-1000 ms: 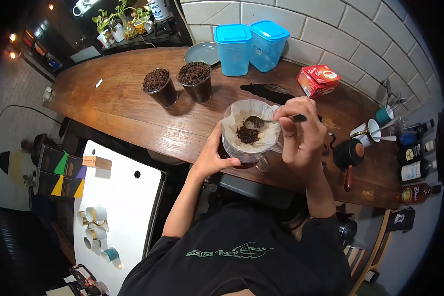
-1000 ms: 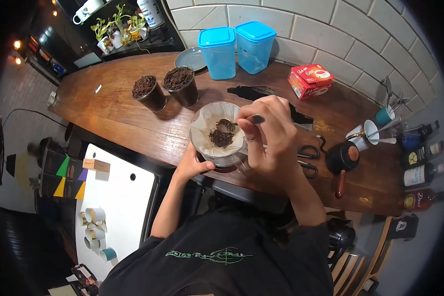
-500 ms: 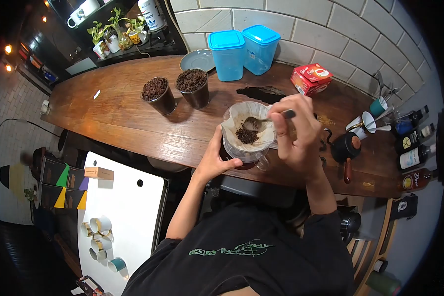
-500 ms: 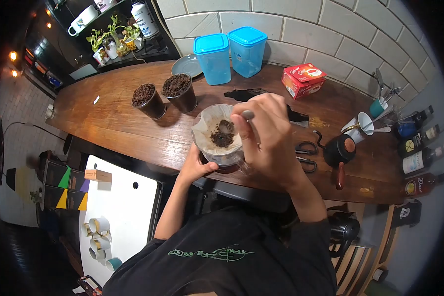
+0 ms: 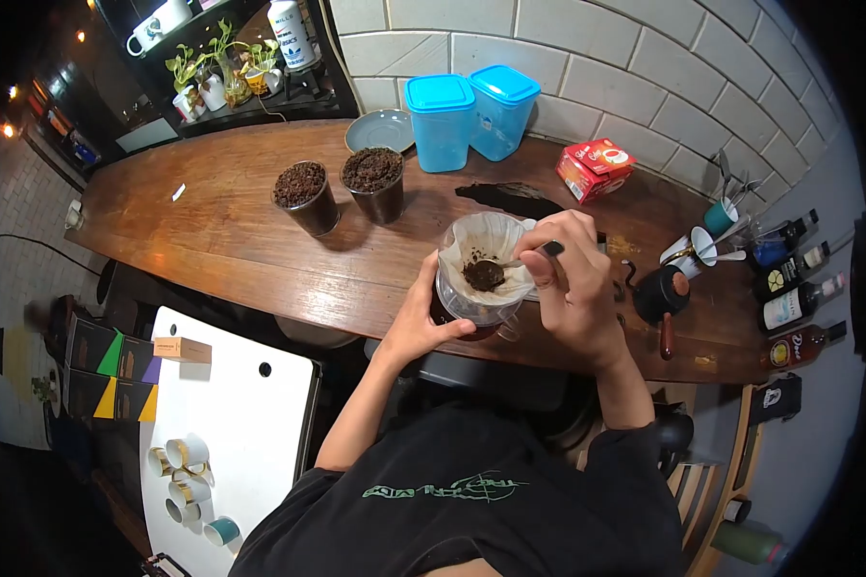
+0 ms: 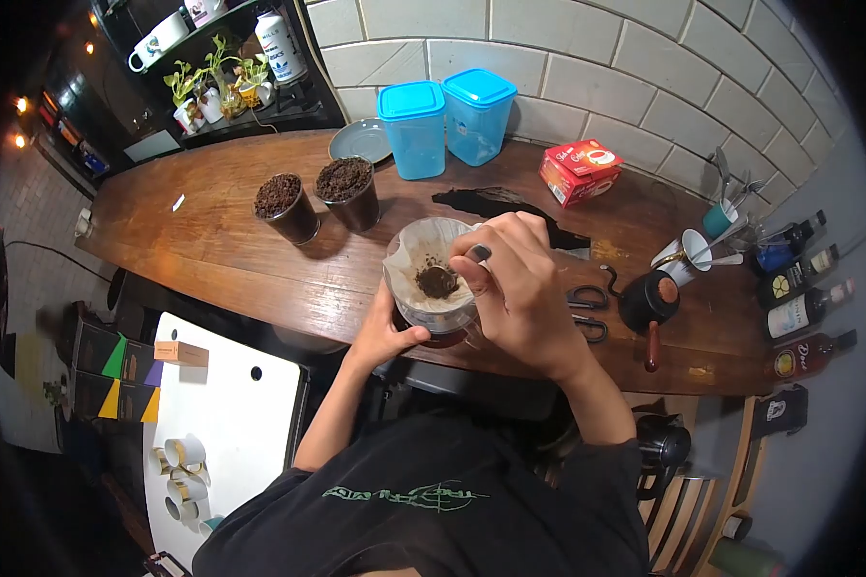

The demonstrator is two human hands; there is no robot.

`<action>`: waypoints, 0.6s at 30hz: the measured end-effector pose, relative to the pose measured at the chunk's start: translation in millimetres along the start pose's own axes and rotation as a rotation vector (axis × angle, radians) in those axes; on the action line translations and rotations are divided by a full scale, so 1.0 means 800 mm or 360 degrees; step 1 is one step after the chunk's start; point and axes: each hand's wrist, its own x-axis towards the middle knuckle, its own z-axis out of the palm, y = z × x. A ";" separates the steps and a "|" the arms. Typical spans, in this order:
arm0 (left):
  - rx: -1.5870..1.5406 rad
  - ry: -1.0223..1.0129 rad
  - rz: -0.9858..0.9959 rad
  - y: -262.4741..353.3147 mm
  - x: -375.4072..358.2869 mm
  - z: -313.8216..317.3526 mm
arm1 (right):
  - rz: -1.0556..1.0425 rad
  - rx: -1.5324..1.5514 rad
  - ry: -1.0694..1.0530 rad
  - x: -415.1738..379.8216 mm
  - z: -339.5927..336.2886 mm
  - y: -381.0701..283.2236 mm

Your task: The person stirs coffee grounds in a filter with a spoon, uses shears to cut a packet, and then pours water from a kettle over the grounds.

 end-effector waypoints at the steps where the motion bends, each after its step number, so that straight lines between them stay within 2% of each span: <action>1: 0.0001 -0.0001 -0.0013 0.001 0.000 0.000 | -0.0012 -0.0050 0.0053 0.000 0.003 0.001; 5: -0.0017 0.0007 0.0001 0.001 0.000 0.000 | 0.0050 -0.0114 0.0224 -0.004 0.002 -0.008; 9: -0.0018 -0.0028 0.0018 0.001 0.003 -0.003 | 0.0124 -0.0021 0.0072 0.000 0.003 -0.009; 12: -0.0005 -0.0055 -0.0008 0.002 0.002 -0.003 | 0.0036 -0.0193 0.0157 -0.002 0.007 -0.006; 14: 0.0026 -0.0044 -0.0005 0.003 0.003 -0.004 | 0.0154 -0.0065 0.0277 -0.006 0.006 -0.008; 16: -0.0006 -0.0053 -0.0016 0.006 0.003 -0.004 | 0.0188 0.0030 0.0252 -0.004 0.007 -0.011; 18: 0.0001 -0.0050 -0.0014 0.007 0.002 -0.004 | 0.0103 -0.0085 0.0098 0.000 0.010 -0.010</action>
